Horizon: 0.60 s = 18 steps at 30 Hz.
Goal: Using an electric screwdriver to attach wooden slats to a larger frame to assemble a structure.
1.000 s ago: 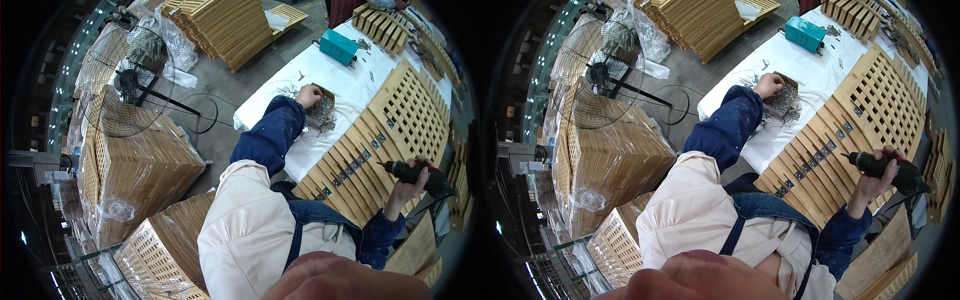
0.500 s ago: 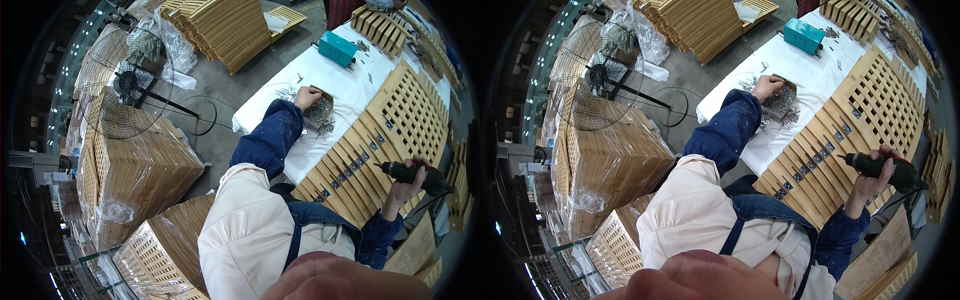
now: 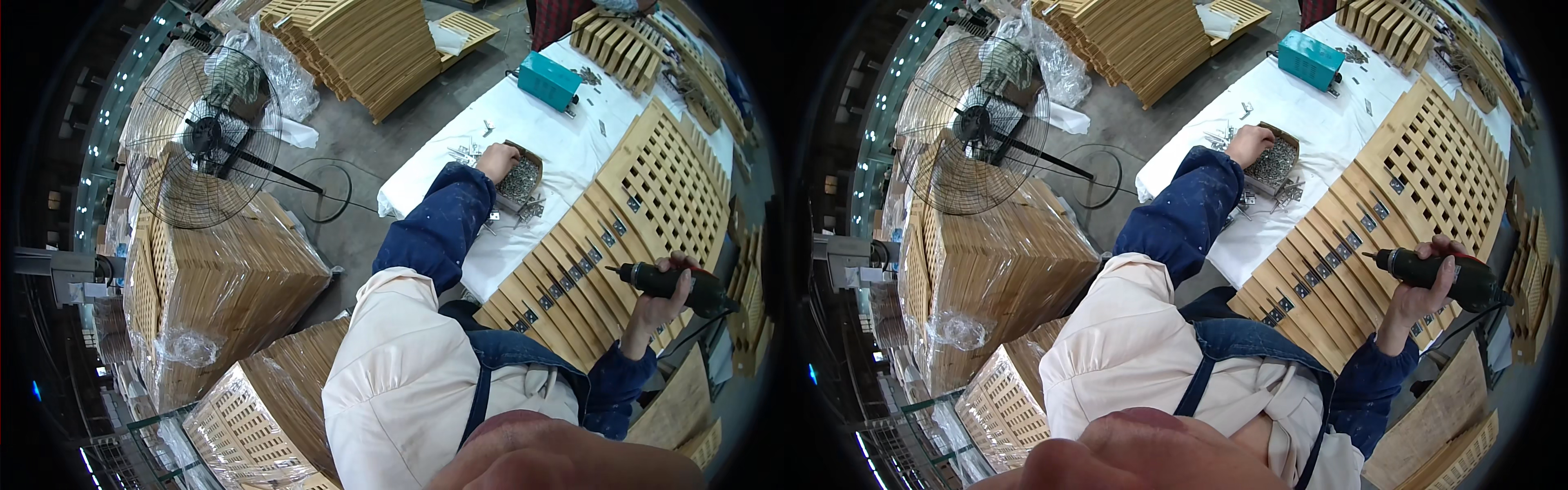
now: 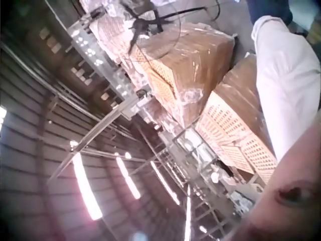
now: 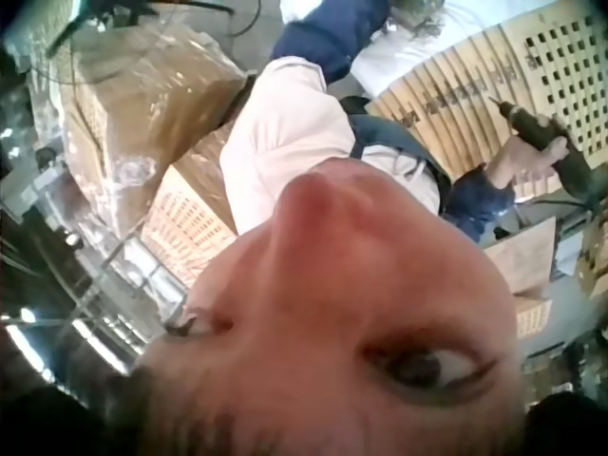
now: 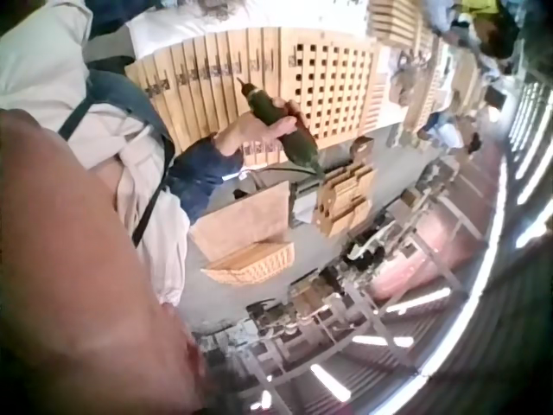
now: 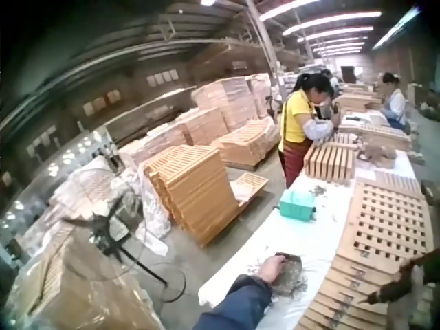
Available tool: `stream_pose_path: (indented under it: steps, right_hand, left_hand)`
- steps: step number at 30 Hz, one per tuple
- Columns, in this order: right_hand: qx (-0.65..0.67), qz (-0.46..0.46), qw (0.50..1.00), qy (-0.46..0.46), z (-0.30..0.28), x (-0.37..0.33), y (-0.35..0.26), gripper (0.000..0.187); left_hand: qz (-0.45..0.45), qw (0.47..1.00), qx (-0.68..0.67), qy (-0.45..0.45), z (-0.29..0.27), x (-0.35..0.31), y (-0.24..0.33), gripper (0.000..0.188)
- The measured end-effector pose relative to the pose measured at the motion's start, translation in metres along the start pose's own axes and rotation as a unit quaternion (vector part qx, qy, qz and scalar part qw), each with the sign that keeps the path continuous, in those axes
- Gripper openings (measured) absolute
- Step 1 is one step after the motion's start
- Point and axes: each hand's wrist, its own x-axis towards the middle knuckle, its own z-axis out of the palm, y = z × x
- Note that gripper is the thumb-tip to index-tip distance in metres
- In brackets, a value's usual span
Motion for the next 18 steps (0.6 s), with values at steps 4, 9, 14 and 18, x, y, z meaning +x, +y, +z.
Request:
stream_pose_path:
  steps: [4, 9, 14, 18]
  right_hand:
    - [0.016, 0.002, 1.0, 0.018, -0.002, 0.0, -0.005, 0.028]
    - [0.079, -0.004, 0.997, 0.006, 0.009, 0.01, -0.01, 0.03]
    - [0.084, -0.023, 0.996, 0.006, 0.009, 0.016, -0.018, 0.036]
    - [0.078, -0.014, 0.997, 0.005, 0.008, 0.017, -0.02, 0.035]
  left_hand:
    - [-0.055, 0.946, -0.318, -0.037, 0.0, -0.01, 0.052, 0.019]
    - [-0.072, 0.794, -0.566, -0.21, 0.009, -0.051, 0.124, 0.018]
    - [-0.097, 0.7, -0.653, -0.271, 0.041, -0.069, 0.164, 0.016]
    - [-0.114, 0.633, -0.703, -0.302, 0.042, -0.07, 0.181, 0.014]
